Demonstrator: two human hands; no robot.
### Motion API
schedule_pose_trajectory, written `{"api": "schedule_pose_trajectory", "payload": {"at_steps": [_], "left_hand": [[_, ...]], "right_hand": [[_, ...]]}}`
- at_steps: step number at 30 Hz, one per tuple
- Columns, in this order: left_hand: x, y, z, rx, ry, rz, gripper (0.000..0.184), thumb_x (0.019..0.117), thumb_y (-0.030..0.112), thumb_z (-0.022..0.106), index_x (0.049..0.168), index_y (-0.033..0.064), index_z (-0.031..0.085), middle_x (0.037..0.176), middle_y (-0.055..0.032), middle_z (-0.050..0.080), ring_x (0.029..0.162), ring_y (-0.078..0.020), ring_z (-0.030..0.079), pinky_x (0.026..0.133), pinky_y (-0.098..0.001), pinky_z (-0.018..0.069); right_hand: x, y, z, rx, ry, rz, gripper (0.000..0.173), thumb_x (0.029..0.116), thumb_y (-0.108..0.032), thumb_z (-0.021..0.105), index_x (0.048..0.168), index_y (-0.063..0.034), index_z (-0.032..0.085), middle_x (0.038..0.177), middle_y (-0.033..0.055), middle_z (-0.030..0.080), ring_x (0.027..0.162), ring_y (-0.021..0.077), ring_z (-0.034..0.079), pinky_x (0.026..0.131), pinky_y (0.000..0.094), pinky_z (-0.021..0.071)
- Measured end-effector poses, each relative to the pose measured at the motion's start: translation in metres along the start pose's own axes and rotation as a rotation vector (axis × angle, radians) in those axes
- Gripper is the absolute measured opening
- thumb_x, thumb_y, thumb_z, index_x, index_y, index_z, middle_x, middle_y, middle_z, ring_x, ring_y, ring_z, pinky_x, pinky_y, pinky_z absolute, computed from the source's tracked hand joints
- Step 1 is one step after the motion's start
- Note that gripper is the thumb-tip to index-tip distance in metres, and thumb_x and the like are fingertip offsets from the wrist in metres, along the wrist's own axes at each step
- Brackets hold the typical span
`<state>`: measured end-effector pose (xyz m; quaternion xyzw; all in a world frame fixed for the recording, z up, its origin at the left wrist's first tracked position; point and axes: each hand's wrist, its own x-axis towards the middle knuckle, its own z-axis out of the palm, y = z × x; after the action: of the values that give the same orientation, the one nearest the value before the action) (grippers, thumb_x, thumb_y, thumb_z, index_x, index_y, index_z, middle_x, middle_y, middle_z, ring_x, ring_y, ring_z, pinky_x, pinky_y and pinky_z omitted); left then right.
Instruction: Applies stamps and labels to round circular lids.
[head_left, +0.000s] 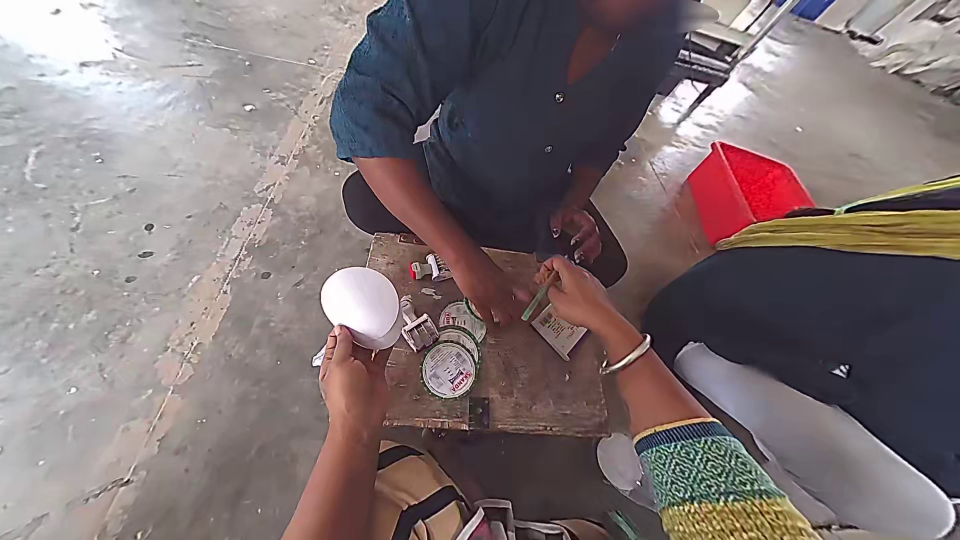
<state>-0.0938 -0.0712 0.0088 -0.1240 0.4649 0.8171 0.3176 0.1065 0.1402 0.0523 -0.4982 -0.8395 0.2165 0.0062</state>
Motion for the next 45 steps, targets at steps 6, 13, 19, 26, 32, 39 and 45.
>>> {"api": "schedule_pose_trajectory", "payload": {"at_steps": [6, 13, 19, 26, 32, 39, 45], "left_hand": [[0.000, -0.001, 0.000, 0.129, -0.046, 0.162, 0.023, 0.1136, 0.019, 0.032, 0.113, 0.0077, 0.052, 0.097, -0.0016, 0.065, 0.090, -0.0101, 0.070, 0.079, -0.0294, 0.0602], [0.004, -0.015, -0.026, 0.550, -0.449, 0.780, 0.018, 0.1052, 0.009, 0.047, 0.102, 0.0006, 0.063, 0.090, 0.0111, 0.068, 0.089, 0.0046, 0.067, 0.085, -0.0211, 0.0579], [-0.019, -0.017, -0.045, 0.931, -0.851, 1.336, 0.023, 0.1084, 0.030, 0.050, 0.106, 0.0234, 0.071, 0.102, -0.0018, 0.070, 0.101, -0.0159, 0.064, 0.092, -0.0290, 0.0494], [-0.045, -0.016, -0.085, 0.840, -0.999, 1.203, 0.049, 0.1038, 0.058, 0.045, 0.128, 0.0184, 0.062, 0.128, -0.0084, 0.060, 0.126, -0.0181, 0.056, 0.108, -0.0328, 0.0429], [-0.106, 0.020, -0.095, 0.485, -0.757, -0.073, 0.053, 0.1019, 0.014, 0.055, 0.144, -0.0096, 0.034, 0.121, -0.0131, 0.062, 0.105, -0.0070, 0.067, 0.093, -0.0250, 0.0568], [-0.119, 0.093, -0.130, 0.171, -0.434, -0.046, 0.021, 0.1031, -0.005, 0.041, 0.121, 0.0014, 0.050, 0.094, -0.0004, 0.074, 0.082, -0.0085, 0.074, 0.077, -0.0268, 0.0638], [-0.103, 0.111, -0.150, 0.227, -0.323, 0.101, 0.021, 0.1012, -0.007, 0.041, 0.110, 0.0042, 0.057, 0.089, 0.0022, 0.075, 0.079, -0.0063, 0.074, 0.074, -0.0239, 0.0635]], "right_hand": [[0.037, 0.008, 0.006, -0.351, -0.142, -0.051, 0.032, 0.0946, -0.002, 0.062, 0.127, -0.0036, 0.064, 0.118, 0.0211, 0.067, 0.122, 0.0426, 0.056, 0.099, 0.0634, 0.0393], [0.011, 0.005, 0.017, -0.279, 0.076, 0.079, 0.046, 0.0949, -0.014, 0.068, 0.140, -0.0117, 0.061, 0.141, 0.0321, 0.052, 0.134, 0.0542, 0.044, 0.097, 0.0741, 0.0374], [-0.116, -0.030, 0.058, 0.764, 0.058, 0.082, 0.063, 0.1068, -0.045, 0.040, 0.147, 0.0033, 0.044, 0.131, 0.0122, 0.065, 0.114, 0.0185, 0.065, 0.092, 0.0364, 0.0557], [-0.173, -0.078, 0.079, 1.248, -0.007, 0.196, 0.047, 0.0942, 0.011, 0.053, 0.139, 0.0019, 0.044, 0.114, 0.0051, 0.069, 0.093, 0.0068, 0.071, 0.084, 0.0241, 0.0602], [-0.210, -0.128, 0.092, 0.921, 0.096, -0.076, 0.053, 0.0941, -0.003, 0.059, 0.143, 0.0066, 0.042, 0.131, 0.0132, 0.061, 0.105, 0.0067, 0.068, 0.089, 0.0239, 0.0580], [-0.124, -0.097, 0.111, 0.400, 0.081, 0.124, 0.056, 0.1059, -0.029, 0.055, 0.147, 0.0077, 0.046, 0.150, 0.0280, 0.048, 0.140, 0.0364, 0.048, 0.117, 0.0487, 0.0365], [-0.089, -0.113, 0.143, -0.132, -0.084, 0.095, 0.070, 0.1006, -0.048, 0.059, 0.155, -0.0066, 0.044, 0.161, 0.0219, 0.036, 0.150, 0.0424, 0.031, 0.117, 0.0614, 0.0284]]}}
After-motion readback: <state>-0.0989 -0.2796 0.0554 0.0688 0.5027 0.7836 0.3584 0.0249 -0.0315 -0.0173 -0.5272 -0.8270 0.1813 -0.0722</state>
